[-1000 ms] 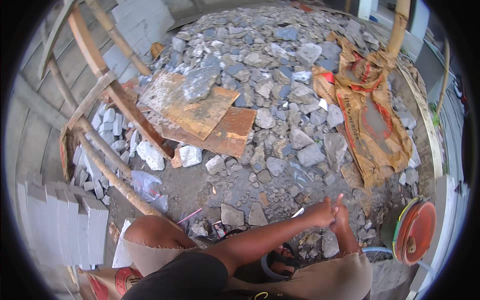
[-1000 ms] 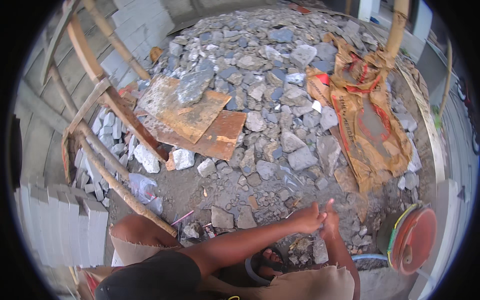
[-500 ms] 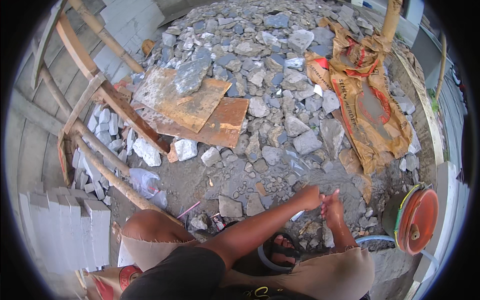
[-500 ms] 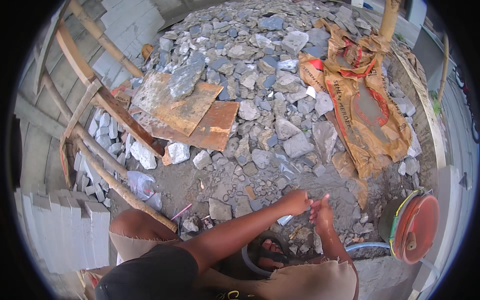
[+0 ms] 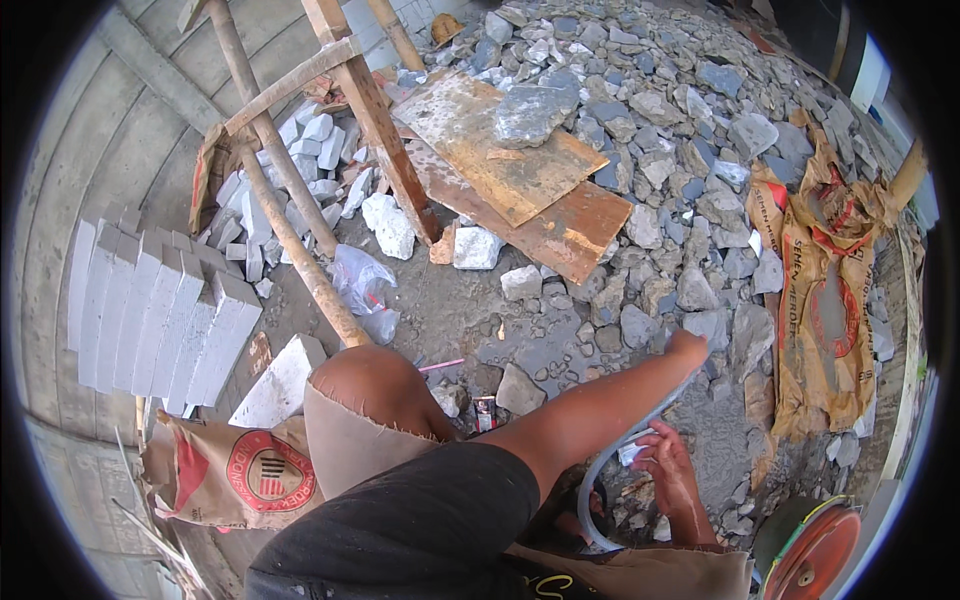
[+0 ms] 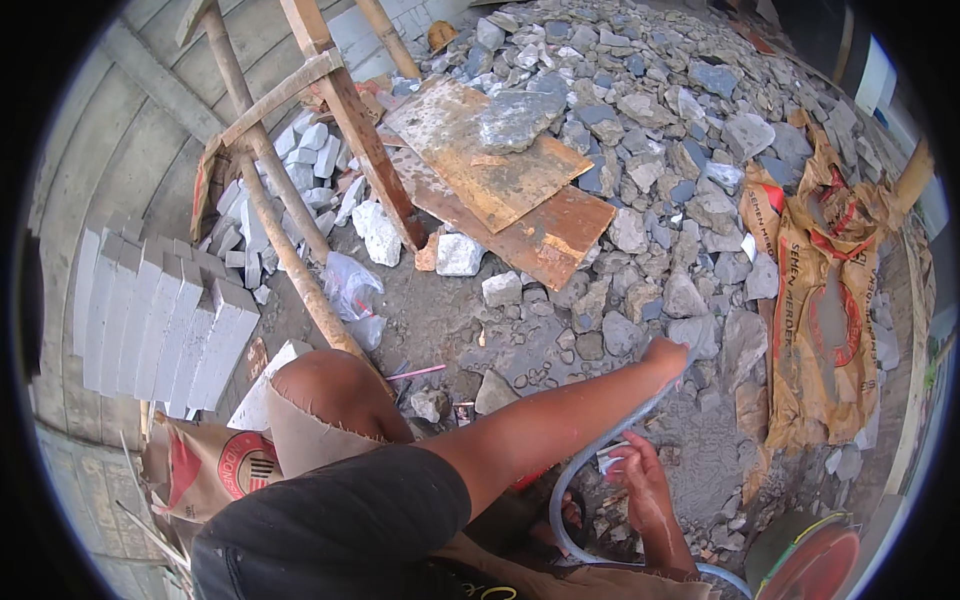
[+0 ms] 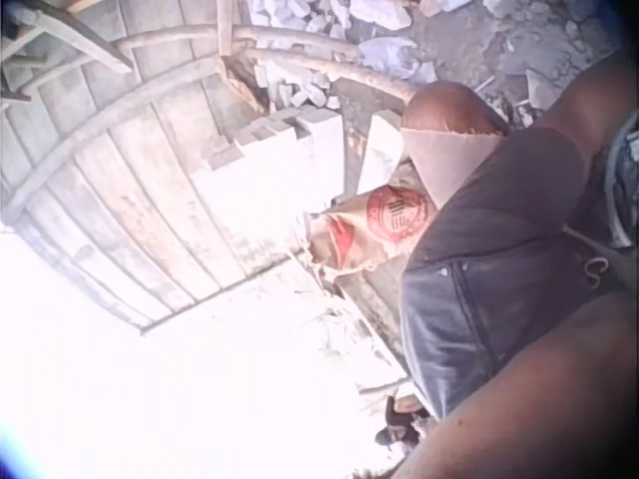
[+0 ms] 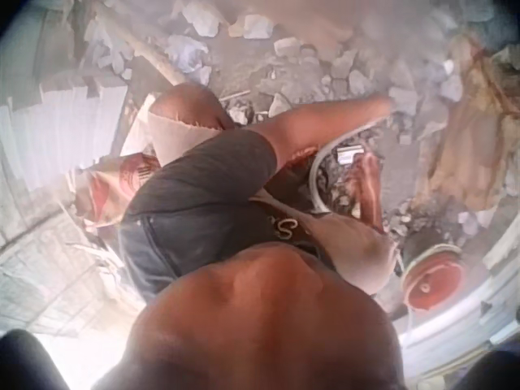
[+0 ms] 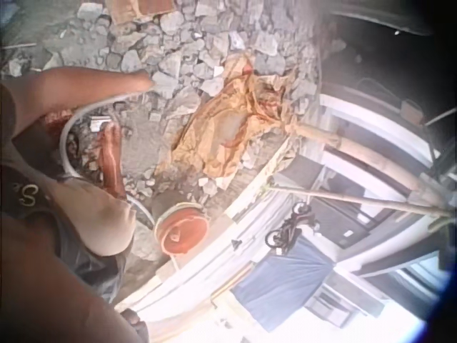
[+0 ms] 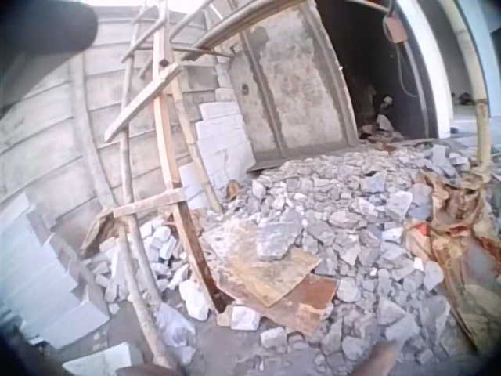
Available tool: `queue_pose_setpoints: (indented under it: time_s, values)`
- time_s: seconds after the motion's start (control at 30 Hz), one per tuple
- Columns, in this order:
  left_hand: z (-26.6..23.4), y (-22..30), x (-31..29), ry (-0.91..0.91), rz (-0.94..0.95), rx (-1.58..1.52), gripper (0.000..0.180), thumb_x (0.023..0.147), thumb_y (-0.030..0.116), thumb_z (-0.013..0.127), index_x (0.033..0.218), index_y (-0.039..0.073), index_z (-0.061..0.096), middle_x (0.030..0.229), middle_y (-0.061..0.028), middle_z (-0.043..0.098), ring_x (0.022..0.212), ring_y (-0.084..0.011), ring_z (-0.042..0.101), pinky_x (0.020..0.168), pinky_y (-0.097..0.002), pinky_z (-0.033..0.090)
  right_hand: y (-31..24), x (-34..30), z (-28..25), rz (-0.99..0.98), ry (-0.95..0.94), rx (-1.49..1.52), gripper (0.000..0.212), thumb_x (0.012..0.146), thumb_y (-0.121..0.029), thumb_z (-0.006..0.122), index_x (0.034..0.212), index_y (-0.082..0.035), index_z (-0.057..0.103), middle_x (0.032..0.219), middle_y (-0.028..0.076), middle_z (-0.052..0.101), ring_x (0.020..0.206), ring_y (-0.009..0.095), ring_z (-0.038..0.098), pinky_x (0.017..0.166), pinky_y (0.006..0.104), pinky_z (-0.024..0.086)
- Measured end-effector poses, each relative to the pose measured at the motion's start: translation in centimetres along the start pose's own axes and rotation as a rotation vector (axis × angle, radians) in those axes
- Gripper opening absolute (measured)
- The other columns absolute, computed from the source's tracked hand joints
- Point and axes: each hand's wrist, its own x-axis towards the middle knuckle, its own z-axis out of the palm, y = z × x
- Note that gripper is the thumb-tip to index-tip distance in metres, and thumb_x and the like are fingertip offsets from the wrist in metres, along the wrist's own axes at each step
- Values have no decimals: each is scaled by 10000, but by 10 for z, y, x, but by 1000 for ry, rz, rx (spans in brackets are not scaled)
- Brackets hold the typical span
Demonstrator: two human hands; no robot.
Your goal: The person cleans a trowel and another small metal component by rinsing them with water from a hose, scraping them together, and then washes their hands and arms.
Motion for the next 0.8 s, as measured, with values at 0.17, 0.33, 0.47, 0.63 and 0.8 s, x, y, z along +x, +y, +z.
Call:
queue_pose_setpoints:
  time_s: [0.17, 0.33, 0.47, 0.63, 0.8]
  values:
    - [16, -25, 21, 115, -10, -61, 362, 932, 302, 572, 869, -39, 673, 738, -187, 676, 612, -331, 657, 585, -446, 517, 0, 8, 62, 2, -77, 327, 417, 1010, -338, 509, 1328, -109, 369, 758, 91, 547, 648, 224, 594, 599, 388, 524]
    - [-55, 23, 39, -292, 62, -129, 293, 887, 282, 625, 838, 3, 698, 736, -190, 687, 473, -269, 646, 461, -342, 529, -92, -32, 36, 142, -214, 251, 381, 1027, -327, 442, 1323, -94, 386, 510, 57, 359, 338, 163, 352, 316, 338, 331]
    - [-135, 65, 50, -55, 638, 819, 291, 861, 295, 635, 872, 17, 721, 911, -196, 713, 807, -325, 711, 701, -437, 567, -144, -40, 51, 414, -241, -13, 443, 1026, -252, 464, 1411, -71, 339, 534, 34, 355, 382, 109, 329, 352, 272, 291]
    - [-195, 123, 83, -22, 756, 1311, 332, 889, 345, 595, 915, 46, 738, 951, -181, 714, 923, -372, 683, 803, -481, 535, -196, -51, 57, 430, -458, -192, 546, 1014, -274, 514, 1413, 40, 312, 534, 13, 378, 397, 93, 323, 387, 258, 267]
    - [-215, 129, 73, -151, 921, 1717, 253, 845, 219, 573, 945, 61, 743, 984, -145, 725, 911, -332, 701, 768, -463, 557, -225, -53, 62, 438, -624, -259, 553, 1041, -276, 463, 1455, 43, 281, 600, -42, 356, 510, 54, 331, 481, 214, 275]
